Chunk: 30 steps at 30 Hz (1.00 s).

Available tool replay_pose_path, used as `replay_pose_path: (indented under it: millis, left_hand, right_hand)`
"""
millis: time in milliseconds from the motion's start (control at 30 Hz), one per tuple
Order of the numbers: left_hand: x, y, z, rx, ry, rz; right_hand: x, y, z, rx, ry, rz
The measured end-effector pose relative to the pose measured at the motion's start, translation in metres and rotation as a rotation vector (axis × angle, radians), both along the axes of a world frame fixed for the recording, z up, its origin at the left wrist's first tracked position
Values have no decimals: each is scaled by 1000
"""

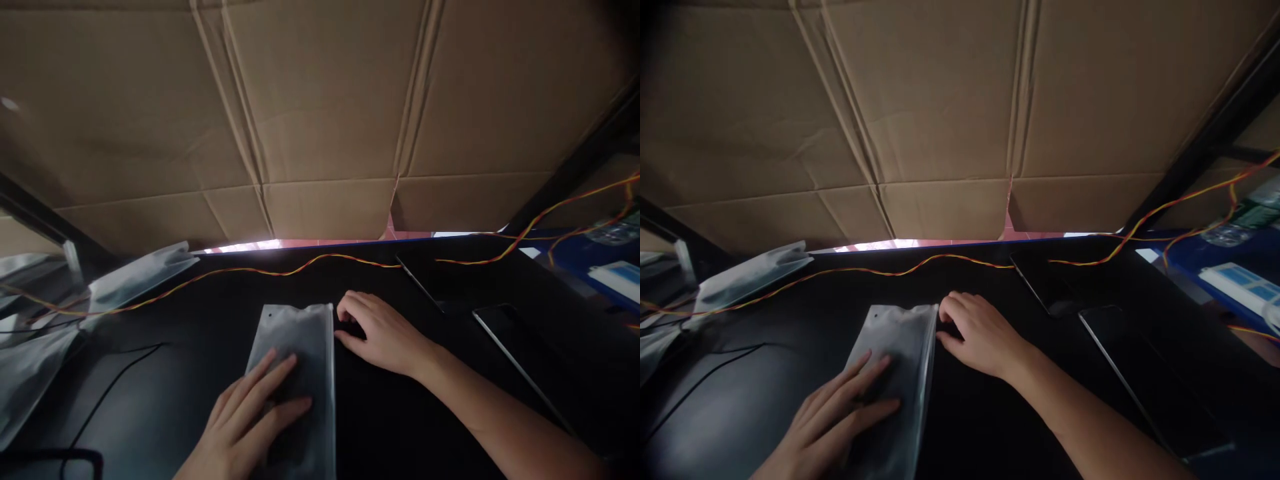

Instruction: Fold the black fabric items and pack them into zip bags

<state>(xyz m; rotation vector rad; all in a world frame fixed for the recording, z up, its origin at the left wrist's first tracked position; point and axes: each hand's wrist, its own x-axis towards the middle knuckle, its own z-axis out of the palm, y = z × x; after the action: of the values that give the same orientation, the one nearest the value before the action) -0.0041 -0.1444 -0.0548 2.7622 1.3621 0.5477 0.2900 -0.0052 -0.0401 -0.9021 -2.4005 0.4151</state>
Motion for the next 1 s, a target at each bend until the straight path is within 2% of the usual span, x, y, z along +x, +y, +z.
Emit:
replay_pose_path:
  millis: [100, 200, 267, 400, 500, 633, 800, 900, 1000]
  left_hand:
    - [19, 8, 0, 39, 80, 67]
    - [32, 10, -5, 94, 93, 121]
    - [38, 10, -8, 70, 73, 103]
    - [52, 7, -6, -103, -4, 56]
    - [61, 6, -3, -131, -46, 46]
    - [62, 9, -6, -48, -23, 13]
    - [39, 9, -8, 28, 39, 77]
    - [1, 6, -7, -3, 85, 97]
    - [-50, 0, -2, -57, 118, 162]
  right_hand:
    - [-4, -11, 5, -70, -19, 92]
    - [-12, -21, 11, -177, 57, 146]
    - [-16, -24, 13, -299, 126, 69]
    - [-18, -21, 13, -488, 145, -92]
    - [-16, -20, 12, -573, 171, -84]
    - [-20, -25, 7, -693, 248, -35]
    - [-20, -22, 6, -809, 441, -27]
    - [-8, -9, 13, -781, 469, -89]
    - [7, 3, 18, -720, 453, -160]
